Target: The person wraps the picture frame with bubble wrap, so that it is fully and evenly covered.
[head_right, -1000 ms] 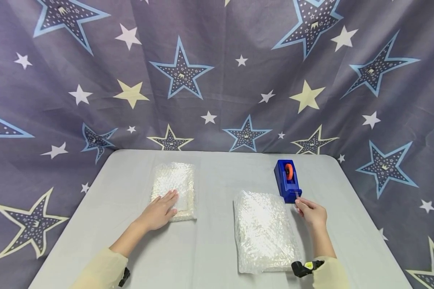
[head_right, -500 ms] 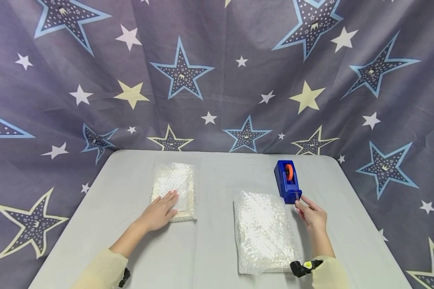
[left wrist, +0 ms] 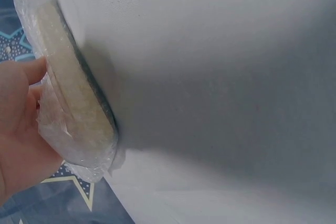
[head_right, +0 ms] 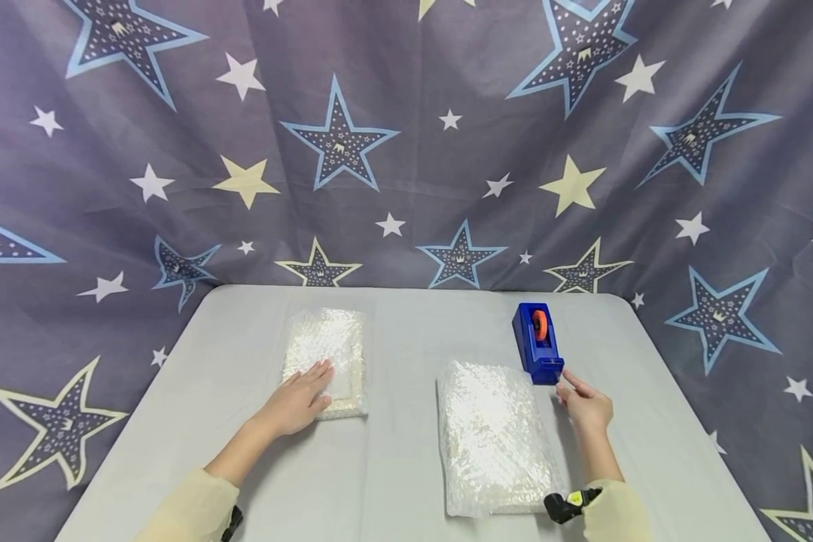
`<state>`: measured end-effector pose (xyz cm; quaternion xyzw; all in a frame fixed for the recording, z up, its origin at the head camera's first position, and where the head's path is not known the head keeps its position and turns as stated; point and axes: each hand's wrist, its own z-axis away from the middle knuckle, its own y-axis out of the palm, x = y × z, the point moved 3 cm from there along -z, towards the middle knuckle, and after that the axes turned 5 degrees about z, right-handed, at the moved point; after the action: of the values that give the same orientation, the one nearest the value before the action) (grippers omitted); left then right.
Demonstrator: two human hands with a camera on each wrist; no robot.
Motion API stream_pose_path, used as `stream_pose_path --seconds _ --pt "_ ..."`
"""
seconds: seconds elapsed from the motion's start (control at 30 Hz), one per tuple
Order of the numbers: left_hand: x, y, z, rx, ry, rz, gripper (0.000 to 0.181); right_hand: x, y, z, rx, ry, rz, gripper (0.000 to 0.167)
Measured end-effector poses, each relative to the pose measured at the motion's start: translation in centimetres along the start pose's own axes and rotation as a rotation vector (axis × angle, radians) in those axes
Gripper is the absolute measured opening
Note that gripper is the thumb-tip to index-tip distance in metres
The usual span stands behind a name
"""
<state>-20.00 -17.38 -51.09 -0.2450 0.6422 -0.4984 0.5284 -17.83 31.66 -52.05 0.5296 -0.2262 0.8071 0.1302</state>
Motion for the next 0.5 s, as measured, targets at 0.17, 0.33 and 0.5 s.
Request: stream_pose_path --seconds 0.17,0.33,0.5 --pt "-0.1 0.1 0.0 0.009 0.01 -0.005 0.055 -0.9 -0.4 0.4 0.008 0.041 0.025 0.037" --pt "-0.1 0.0 0.0 0.004 0.002 0.004 0.055 0.0 -0.8 1.1 0.019 0.022 0.046 0.033" --pt "0.0 -0.2 0.0 0.003 -0.001 0.007 0.056 1.6 -0.3 2.1 0.113 0.046 -0.058 0.03"
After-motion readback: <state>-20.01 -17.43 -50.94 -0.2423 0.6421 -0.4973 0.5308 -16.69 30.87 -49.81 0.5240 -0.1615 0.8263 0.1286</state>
